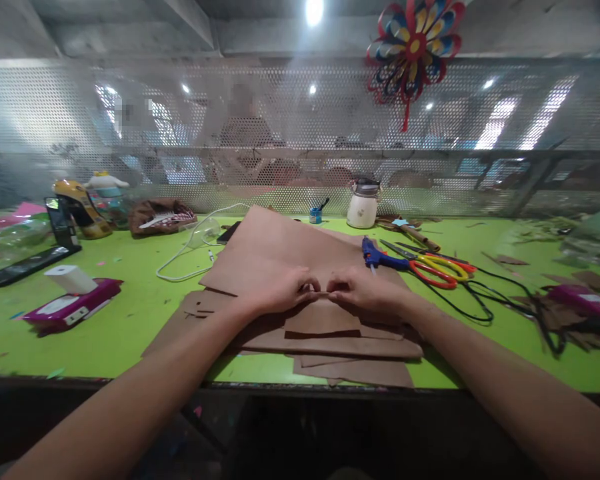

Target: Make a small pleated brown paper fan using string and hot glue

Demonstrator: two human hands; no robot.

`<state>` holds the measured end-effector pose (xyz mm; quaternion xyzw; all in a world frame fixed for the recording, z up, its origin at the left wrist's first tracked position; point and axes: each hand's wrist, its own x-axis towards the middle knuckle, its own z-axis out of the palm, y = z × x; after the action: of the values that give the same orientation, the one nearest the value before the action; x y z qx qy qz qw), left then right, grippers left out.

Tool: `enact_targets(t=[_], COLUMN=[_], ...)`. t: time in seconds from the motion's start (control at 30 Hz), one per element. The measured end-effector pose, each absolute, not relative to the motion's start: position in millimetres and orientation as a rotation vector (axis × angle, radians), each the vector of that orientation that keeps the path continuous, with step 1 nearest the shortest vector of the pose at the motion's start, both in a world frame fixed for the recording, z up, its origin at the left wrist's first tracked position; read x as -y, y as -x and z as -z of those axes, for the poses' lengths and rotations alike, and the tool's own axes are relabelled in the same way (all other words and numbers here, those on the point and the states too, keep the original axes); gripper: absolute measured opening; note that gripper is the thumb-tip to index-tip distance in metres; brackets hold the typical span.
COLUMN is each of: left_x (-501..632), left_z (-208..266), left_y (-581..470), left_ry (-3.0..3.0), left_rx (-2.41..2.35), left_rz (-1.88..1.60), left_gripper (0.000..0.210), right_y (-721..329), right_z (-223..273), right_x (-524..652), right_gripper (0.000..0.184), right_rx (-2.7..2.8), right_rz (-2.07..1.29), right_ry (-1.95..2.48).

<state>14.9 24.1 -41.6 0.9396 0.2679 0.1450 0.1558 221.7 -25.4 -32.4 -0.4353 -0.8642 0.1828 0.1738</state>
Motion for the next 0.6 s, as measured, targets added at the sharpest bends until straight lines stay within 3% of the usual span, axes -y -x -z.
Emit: enact_targets(t=[0.3,0.6], left_x=[-21,-12], left_z=[37,23], left_y=[-15,-12], left_ry=[-2.62,-2.738], left_rx=[-0.809,-0.907], left_rz=[-0.389,-0.294], left_gripper=[0.013,0.013], right_y=[-218,-228], right_z=[29,24], right_x=[34,41], right_gripper=[0.015,0.013], right_rx=[2.527,2.606], right_rz=[-0.335,-0.151], right_ry=[1.369,1.466])
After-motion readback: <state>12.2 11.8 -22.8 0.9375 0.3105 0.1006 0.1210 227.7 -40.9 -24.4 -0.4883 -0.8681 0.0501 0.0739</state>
